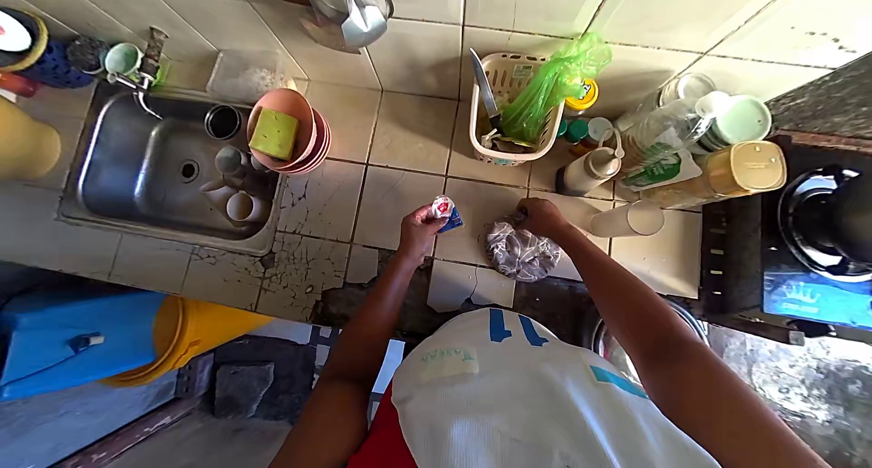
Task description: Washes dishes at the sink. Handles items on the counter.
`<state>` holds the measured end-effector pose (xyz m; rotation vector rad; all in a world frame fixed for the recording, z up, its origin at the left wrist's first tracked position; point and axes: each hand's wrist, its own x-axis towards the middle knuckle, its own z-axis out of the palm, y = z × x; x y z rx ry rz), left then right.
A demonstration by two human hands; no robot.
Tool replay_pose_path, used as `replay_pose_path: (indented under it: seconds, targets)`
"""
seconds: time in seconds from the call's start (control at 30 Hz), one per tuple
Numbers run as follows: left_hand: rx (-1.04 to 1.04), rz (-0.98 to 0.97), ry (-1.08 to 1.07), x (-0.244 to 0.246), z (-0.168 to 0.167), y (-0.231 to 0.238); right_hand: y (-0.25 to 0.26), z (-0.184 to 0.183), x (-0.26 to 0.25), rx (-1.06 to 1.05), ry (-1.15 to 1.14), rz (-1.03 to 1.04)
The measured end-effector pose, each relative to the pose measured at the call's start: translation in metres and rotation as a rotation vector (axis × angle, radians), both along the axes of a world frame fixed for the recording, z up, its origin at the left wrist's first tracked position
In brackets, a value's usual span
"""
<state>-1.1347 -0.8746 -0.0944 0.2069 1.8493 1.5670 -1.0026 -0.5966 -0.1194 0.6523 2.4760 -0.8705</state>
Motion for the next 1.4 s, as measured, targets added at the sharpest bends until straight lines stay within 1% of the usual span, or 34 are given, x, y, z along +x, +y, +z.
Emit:
replay_pose_path:
  seconds: [0.1,0.2,0.23,0.27,0.33,0.37,0.4,0.43,0.5,0.53,0.6,0.63,0.67,0.73,0.8,0.87,0.9,0.97,1.03,1.1,1.17,1.23,1.33,1.4]
  targets:
    - [-0.045,-0.022,0.069,0.002,-0.005,-0.001,-0.004,0.019,0.007,-0.044,0.147,0.084]
    - [-0.078,-0.069,0.167,0.012,-0.003,-0.005,-0.010,0.058,0.018,-0.070,0.224,0.105]
    - [-0.067,-0.094,0.243,0.015,-0.001,-0.007,-0.011,0.071,0.022,-0.072,0.264,0.101]
    - [-0.048,-0.136,0.378,0.017,0.001,-0.010,-0.011,0.084,0.025,-0.077,0.316,0.096]
    - [0.015,-0.219,0.720,0.020,0.008,-0.014,-0.012,0.107,0.029,-0.110,0.357,0.071]
    - [0.042,-0.234,0.838,0.021,0.012,-0.013,-0.010,0.111,0.031,-0.125,0.363,0.054]
    - [0.050,-0.235,0.910,0.020,0.012,-0.011,-0.008,0.108,0.033,-0.124,0.369,0.040]
    - [0.013,-0.237,0.929,0.017,0.011,-0.008,-0.004,0.100,0.035,-0.106,0.355,0.023]
    - [-0.136,-0.284,0.792,0.011,0.010,-0.006,-0.001,0.076,0.039,-0.027,0.301,-0.023]
    - [-0.177,-0.294,0.735,0.007,0.014,-0.003,-0.001,0.068,0.040,0.014,0.286,-0.052]
    - [-0.281,-0.364,0.721,-0.008,0.016,0.007,0.003,0.061,0.037,0.058,0.279,-0.104]
    - [-0.353,-0.402,0.709,-0.007,0.015,0.006,-0.001,0.057,0.043,0.054,0.263,-0.120]
    - [-0.367,-0.396,0.717,-0.002,0.016,0.006,-0.007,0.053,0.049,0.043,0.242,-0.125]
    - [-0.278,-0.377,0.807,-0.011,0.039,0.031,-0.001,0.049,0.042,0.033,0.244,-0.125]
    - [-0.182,-0.394,0.857,-0.009,0.067,0.057,-0.007,0.041,0.049,0.000,0.203,-0.112]
    - [-0.096,-0.362,0.965,-0.017,0.087,0.093,-0.012,0.040,0.050,-0.017,0.189,-0.093]
    - [-0.083,-0.364,1.035,-0.025,0.093,0.112,-0.013,0.040,0.049,-0.017,0.192,-0.087]
    - [-0.155,-0.476,1.115,-0.041,0.094,0.143,-0.017,0.040,0.051,-0.017,0.219,-0.089]
    - [-0.259,-0.641,1.127,-0.053,0.087,0.164,-0.019,0.047,0.055,-0.031,0.229,-0.109]
    - [-0.374,-0.804,1.122,-0.059,0.080,0.177,-0.020,0.060,0.061,-0.042,0.266,-0.143]
    - [-0.469,-0.904,1.119,-0.062,0.071,0.183,-0.019,0.074,0.070,-0.078,0.321,-0.184]
    - [-0.556,-0.967,1.099,-0.064,0.071,0.186,-0.019,0.092,0.078,-0.126,0.374,-0.217]
    - [-0.704,-1.021,1.119,-0.061,0.080,0.189,-0.023,0.118,0.094,-0.162,0.421,-0.256]
    - [-0.724,-1.008,1.113,-0.055,0.080,0.182,-0.025,0.130,0.107,-0.186,0.438,-0.255]
